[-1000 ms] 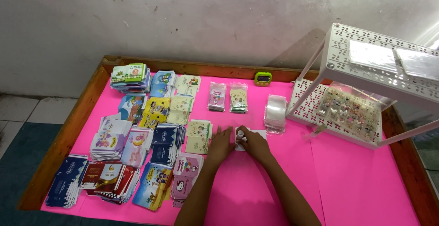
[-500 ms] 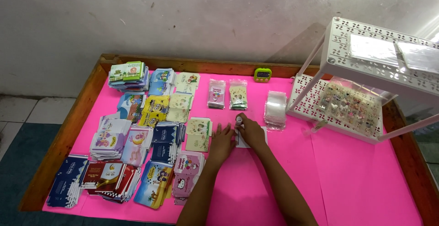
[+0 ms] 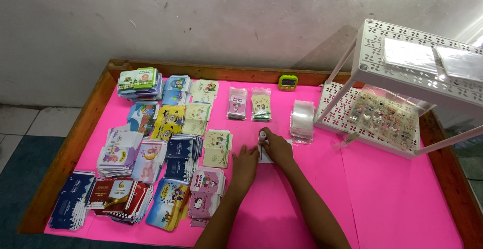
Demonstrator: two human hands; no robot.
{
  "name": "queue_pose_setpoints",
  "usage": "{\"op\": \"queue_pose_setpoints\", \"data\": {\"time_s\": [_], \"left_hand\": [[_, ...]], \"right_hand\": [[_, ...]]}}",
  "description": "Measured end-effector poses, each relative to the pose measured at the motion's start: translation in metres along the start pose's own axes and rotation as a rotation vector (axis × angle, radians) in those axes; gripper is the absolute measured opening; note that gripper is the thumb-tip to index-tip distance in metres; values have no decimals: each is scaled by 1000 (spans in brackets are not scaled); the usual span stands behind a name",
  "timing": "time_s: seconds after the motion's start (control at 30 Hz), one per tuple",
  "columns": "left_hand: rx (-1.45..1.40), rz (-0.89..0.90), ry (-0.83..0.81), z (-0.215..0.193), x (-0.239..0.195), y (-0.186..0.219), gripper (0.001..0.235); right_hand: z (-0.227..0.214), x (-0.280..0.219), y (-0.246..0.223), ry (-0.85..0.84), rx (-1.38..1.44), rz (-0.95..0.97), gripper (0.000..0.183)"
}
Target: Packaging small decorative cards into individual plastic sleeves on a pink work surface.
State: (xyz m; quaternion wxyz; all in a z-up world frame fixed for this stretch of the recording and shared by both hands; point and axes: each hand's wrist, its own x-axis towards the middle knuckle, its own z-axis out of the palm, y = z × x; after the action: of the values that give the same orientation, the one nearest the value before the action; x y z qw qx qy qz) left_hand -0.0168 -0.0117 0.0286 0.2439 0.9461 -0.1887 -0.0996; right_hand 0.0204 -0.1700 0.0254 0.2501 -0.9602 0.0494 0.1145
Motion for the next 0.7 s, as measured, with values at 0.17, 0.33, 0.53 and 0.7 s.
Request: {"op": "queue_pose_setpoints", "data": {"time_s": [0.17,0.33,0.53,0.7], "left_hand": [[249,96,59,35,-10,-5,32],[473,103,77,44,-19,5,42],[528,179,125,63,-14,-13,49],[323,211,136,66,-14,-16,35]], "right_hand": [[-3,10,-7,66,50,-4,33],[-14,19,-6,133,142,-11,30],[-10,12,18,216,324,-14,34],[5,-1,48,186,372,-93,24]]}}
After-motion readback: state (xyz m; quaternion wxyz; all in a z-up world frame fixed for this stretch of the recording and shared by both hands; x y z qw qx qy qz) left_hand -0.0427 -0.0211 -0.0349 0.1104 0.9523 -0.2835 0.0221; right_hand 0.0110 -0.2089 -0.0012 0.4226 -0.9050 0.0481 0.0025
